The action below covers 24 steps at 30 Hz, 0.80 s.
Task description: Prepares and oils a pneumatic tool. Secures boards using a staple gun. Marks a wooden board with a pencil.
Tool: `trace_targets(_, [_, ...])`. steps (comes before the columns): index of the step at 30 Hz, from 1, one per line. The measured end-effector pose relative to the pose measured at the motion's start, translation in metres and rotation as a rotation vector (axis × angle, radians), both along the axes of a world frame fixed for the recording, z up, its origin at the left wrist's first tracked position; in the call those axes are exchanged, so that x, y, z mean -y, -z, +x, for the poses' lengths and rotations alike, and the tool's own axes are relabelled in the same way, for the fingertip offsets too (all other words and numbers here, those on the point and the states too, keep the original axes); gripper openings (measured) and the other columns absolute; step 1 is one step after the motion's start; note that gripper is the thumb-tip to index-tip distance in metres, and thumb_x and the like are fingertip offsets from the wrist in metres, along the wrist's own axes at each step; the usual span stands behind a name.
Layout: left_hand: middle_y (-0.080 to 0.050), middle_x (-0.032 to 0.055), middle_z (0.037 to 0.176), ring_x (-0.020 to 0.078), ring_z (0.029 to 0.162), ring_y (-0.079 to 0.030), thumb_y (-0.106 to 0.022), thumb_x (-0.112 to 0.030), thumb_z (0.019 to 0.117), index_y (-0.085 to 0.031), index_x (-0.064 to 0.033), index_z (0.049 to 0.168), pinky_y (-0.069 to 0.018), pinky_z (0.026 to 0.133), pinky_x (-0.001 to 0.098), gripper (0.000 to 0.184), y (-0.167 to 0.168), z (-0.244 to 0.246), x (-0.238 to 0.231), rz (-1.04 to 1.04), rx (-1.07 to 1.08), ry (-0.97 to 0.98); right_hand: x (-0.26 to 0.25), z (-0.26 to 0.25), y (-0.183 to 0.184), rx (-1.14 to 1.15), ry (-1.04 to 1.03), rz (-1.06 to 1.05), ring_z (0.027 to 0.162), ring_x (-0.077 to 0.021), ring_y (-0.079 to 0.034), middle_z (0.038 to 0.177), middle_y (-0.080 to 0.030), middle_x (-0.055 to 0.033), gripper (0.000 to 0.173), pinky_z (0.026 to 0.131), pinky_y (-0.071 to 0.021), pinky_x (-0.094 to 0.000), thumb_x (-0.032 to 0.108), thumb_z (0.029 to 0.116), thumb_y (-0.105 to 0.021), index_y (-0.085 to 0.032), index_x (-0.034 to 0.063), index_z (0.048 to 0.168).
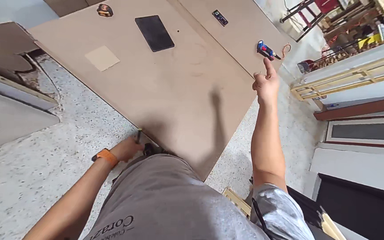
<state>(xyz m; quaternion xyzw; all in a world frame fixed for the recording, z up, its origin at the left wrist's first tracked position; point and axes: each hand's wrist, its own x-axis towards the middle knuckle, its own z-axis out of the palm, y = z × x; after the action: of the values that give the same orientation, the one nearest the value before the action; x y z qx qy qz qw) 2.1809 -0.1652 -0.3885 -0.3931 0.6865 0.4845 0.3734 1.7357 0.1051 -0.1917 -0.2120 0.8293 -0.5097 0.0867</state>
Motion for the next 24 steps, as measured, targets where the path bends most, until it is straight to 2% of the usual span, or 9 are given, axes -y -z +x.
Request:
trace_targets(3, [-0.060,0.0118,0.069,0.0228,0.056,-0.057,-0.060,-0.049,0.1018,-0.070,-0.0003,0.098,-0.0528,0.059,0.0474,0.050,-0.009,-0.026,-0.024,0.072,-0.078,0.097,0.036,0.013,-0.016,-0.160,-0.284,-0.028,0.050,-0.0065,-0.043,0.079,-0.064,0.0006,0.049,0.047,-0.0402,-0.0255,0.010,0.1025,-0.054,-0.054,0.0199,0.151])
trace_targets(6, [-0.058,0.0069,0.065,0.0179,0.051,-0.052,-0.057,-0.057,0.1009,-0.072,-0.0052,0.100,-0.0506,0.054,0.0422,0.054,-0.021,-0.040,-0.027,0.082,-0.185,-0.019,0.054,0.032,-0.028,-0.360,-0.365,0.242,0.070,-0.0074,-0.064,0.107,-0.076,-0.0005,0.045,0.066,-0.0557,-0.0313,0.015,0.1041,-0.052,-0.059,0.0287,0.146])
trace_targets(8, [-0.065,0.0064,0.074,0.0166,0.057,-0.056,-0.053,-0.053,0.1042,-0.075,-0.0074,0.105,-0.0536,0.061,0.0424,0.051,-0.028,-0.040,-0.014,-0.001,-0.188,-0.124,0.043,0.028,-0.011,-0.290,-0.285,0.294,0.059,-0.0109,-0.056,0.086,-0.070,-0.0026,0.044,0.057,-0.0501,-0.0344,0.020,0.1042,-0.051,-0.058,0.0254,0.147])
trace_targets(11, [-0.069,0.0051,0.073,0.0152,0.057,-0.061,-0.049,-0.049,0.1066,-0.076,-0.0078,0.103,-0.0559,0.061,0.0410,0.050,0.003,-0.014,0.020,-0.179,-0.196,-0.144,0.009,0.038,0.053,0.041,-0.331,0.431,0.054,-0.0148,-0.051,0.074,-0.062,-0.0038,0.034,0.055,-0.0477,-0.0399,0.032,0.1066,-0.050,-0.071,0.0141,0.127])
trace_targets(14, [-0.074,0.0172,0.090,0.0333,0.082,-0.073,-0.051,-0.048,0.1039,-0.075,-0.0051,0.107,-0.0561,0.084,0.0622,0.050,0.024,0.016,0.048,-0.352,-0.081,-0.014,-0.013,0.115,0.152,0.443,-0.546,0.633,0.062,-0.0159,-0.060,0.076,-0.066,-0.0045,0.040,0.063,-0.0543,-0.0419,0.044,0.1058,-0.052,-0.073,0.0103,0.111])
trace_targets(15, [-0.074,0.0174,0.094,0.0334,0.086,-0.073,-0.053,-0.045,0.1032,-0.074,-0.0056,0.111,-0.0558,0.087,0.0619,0.046,0.026,0.021,0.055,-0.375,-0.100,-0.012,-0.018,0.144,0.187,0.543,-0.579,0.629,0.065,-0.0137,-0.063,0.079,-0.069,-0.0029,0.039,0.066,-0.0560,-0.0391,0.044,0.1051,-0.054,-0.074,0.0110,0.112])
trace_targets(17, [-0.075,0.0117,0.101,0.0227,0.088,-0.073,-0.058,-0.033,0.1018,-0.072,-0.0095,0.123,-0.0593,0.087,0.0484,0.034,0.032,0.026,0.072,-0.343,-0.225,-0.052,-0.026,0.196,0.248,0.681,-0.454,0.479,0.072,-0.0112,-0.067,0.089,-0.073,-0.0023,0.037,0.072,-0.0587,-0.0348,0.039,0.1044,-0.056,-0.070,0.0111,0.125])
trace_targets(19, [-0.075,0.0093,0.103,0.0164,0.089,-0.072,-0.058,-0.023,0.1013,-0.067,-0.0086,0.131,-0.0602,0.087,0.0396,0.034,0.038,0.018,0.092,-0.251,-0.352,-0.080,-0.035,0.241,0.284,0.746,-0.155,0.304,0.078,-0.0123,-0.070,0.096,-0.073,-0.0033,0.041,0.075,-0.0606,-0.0346,0.035,0.1041,-0.057,-0.063,0.0143,0.139])
trace_targets(24, [-0.074,0.0070,0.098,0.0161,0.087,-0.072,-0.057,-0.020,0.1040,-0.069,-0.0036,0.127,-0.0610,0.086,0.0367,0.031,0.056,-0.047,0.149,0.032,-0.559,0.030,-0.057,0.298,0.312,0.581,0.390,0.289,0.101,-0.0183,-0.070,0.116,-0.072,-0.0072,0.042,0.092,-0.0589,-0.0445,0.031,0.1037,-0.057,-0.059,0.0165,0.143])
